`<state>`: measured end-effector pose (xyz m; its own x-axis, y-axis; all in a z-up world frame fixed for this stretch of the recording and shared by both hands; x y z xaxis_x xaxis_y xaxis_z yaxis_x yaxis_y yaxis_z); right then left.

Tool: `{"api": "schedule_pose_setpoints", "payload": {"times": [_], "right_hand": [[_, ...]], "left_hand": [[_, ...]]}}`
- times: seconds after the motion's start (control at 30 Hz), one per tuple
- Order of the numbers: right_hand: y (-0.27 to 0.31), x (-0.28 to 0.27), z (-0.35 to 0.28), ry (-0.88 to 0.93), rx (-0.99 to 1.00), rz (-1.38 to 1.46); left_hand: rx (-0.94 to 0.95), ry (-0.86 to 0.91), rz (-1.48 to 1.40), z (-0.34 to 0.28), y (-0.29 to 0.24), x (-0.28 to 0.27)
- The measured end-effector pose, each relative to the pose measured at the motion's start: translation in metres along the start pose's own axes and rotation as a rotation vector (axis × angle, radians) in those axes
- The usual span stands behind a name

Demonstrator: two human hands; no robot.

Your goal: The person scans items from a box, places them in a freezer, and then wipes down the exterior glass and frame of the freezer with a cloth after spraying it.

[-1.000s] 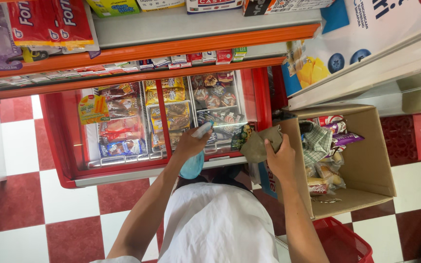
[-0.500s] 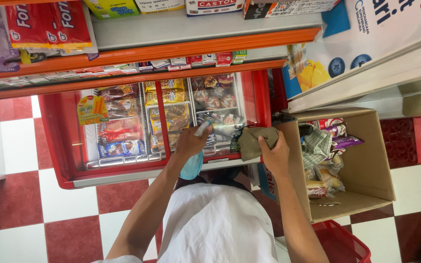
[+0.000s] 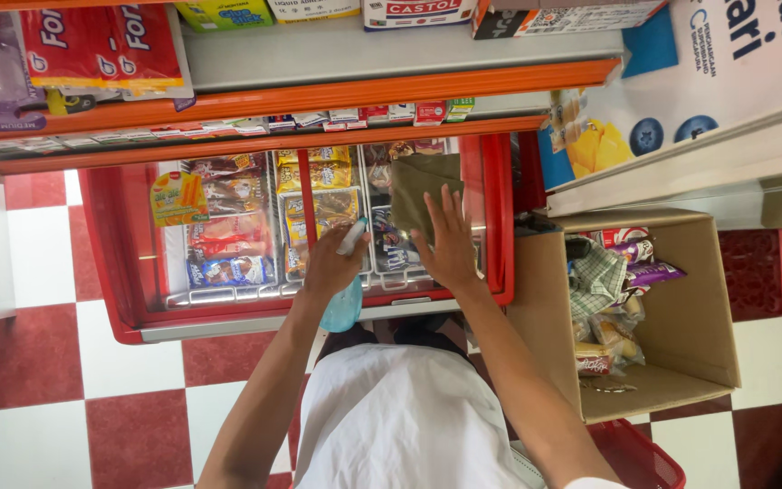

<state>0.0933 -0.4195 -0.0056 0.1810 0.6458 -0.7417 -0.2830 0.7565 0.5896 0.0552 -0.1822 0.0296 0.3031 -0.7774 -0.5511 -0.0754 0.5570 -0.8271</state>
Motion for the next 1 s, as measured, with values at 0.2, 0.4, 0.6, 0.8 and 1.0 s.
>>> {"api": "schedule_pose_setpoints", "payload": {"times": [0.2,0.4,0.6,0.8,1.0], "right_hand": [[0.019,0.059,-0.025,0.187,-0.187,-0.295],[0.001,0.018,-0.043,0.292,-0.261,-0.290],[-0.044,0.029,0.014,0.041,0.021,-0.308],[0.049,0.108,0.048,0.198,-0.084,-0.348],[0.082,0.093,-0.042,0.249,-0.285,-0.168]], "left_hand": [[0.165,-0.101,0.420,0.008,0.045,-0.002],[-0.073,0.285,0.347,0.027,0.083,-0.005],[-0.158,0.244,0.113,0.034,0.083,-0.015],[-0.296,0.270,-0.015,0.035,0.069,-0.038],[-0.137,0.162,-0.289,0.027,0.107,-0.037]]}}
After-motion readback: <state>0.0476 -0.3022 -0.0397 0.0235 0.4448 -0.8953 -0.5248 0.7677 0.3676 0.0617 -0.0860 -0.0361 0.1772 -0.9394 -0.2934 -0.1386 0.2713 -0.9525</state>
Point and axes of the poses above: each hand's wrist, its own z-axis towards the middle knuckle, its own x-axis out of the palm, y = z × x, the point moved 1 cm from there along z, towards the middle knuckle, and after that the axes turned 15 degrees about -y, right-handed, at the moved point
